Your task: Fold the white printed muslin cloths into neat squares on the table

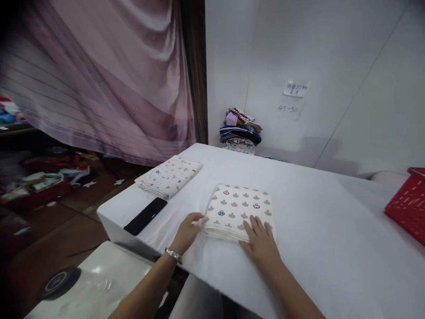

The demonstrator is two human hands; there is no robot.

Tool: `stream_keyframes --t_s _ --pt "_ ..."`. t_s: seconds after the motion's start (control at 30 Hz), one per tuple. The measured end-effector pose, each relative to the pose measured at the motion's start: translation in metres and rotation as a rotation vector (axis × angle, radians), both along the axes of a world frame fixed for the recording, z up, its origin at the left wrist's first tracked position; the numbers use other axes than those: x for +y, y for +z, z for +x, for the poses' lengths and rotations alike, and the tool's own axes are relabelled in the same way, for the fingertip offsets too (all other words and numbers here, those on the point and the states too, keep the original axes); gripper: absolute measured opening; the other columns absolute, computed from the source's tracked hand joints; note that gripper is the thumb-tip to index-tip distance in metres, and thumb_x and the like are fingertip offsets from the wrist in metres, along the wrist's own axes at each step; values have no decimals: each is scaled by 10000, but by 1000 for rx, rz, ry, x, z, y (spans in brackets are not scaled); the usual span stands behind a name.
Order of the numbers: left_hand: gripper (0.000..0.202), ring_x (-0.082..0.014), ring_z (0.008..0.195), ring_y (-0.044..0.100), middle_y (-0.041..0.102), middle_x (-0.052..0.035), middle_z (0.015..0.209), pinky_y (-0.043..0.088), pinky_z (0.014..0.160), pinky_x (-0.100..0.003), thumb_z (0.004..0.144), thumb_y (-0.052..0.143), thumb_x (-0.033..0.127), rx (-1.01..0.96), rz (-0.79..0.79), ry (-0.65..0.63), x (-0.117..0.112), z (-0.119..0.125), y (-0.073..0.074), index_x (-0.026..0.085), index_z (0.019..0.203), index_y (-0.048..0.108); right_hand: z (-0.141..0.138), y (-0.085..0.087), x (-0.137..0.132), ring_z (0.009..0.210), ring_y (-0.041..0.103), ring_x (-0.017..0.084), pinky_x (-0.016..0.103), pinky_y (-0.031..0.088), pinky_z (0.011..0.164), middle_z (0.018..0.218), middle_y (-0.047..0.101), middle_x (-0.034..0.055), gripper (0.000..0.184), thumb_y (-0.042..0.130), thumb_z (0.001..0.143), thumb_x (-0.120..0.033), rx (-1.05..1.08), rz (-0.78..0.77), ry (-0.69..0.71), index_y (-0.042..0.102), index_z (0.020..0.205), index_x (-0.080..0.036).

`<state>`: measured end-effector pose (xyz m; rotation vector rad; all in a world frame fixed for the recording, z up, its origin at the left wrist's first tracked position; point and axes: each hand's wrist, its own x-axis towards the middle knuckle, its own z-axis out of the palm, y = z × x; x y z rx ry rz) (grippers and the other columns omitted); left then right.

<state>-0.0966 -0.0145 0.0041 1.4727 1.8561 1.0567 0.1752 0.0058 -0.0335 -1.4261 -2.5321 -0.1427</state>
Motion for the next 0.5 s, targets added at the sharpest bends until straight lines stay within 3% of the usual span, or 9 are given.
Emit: stream_keyframes --t_s 0.07,0.17,0.27,0.37,0.5 --pt "302 -187 1098 479 545 -52 1164 384 920 -357 711 483 116 75 153 -8 6 9 13 211 986 564 -1 1 1 1310 225 287 513 200 1033 1416 305 107 580 347 863 -536 -1 -16 1 401 1329 -197" --pt "342 -215 1264 318 411 -56 1350 229 1057 -436 813 461 289 327 288 -168 17 32 23 220 1143 518 -1 4 2 1316 211 289 520 190 1038 1424 284 107 607 335 858 -560 -11 -72 -10 379 1344 -198" --pt "515 -245 1338 163 264 -64 1443 109 1084 -491 820 442 424 508 160 -311 29 46 14 210 1287 408 0 9 -1 1326 184 280 519 176 1046 1443 236 91 618 316 859 -575 -4 -137 0 339 1364 -219" --pt "598 -250 1351 114 208 -68 1461 146 1071 -497 814 400 484 551 -12 -343 35 45 -3 196 1336 347 2 15 -5 1333 157 270 508 157 1060 1452 207 75 628 312 855 -588 24 -223 8 316 1373 -233" --pt "618 -234 1357 83 165 -37 1474 178 1067 -477 817 345 518 559 -37 -350 35 39 -13 223 1358 307 -3 34 8 1337 147 252 493 175 1061 1451 215 53 597 256 866 -593 101 -356 -73 354 1353 -262"
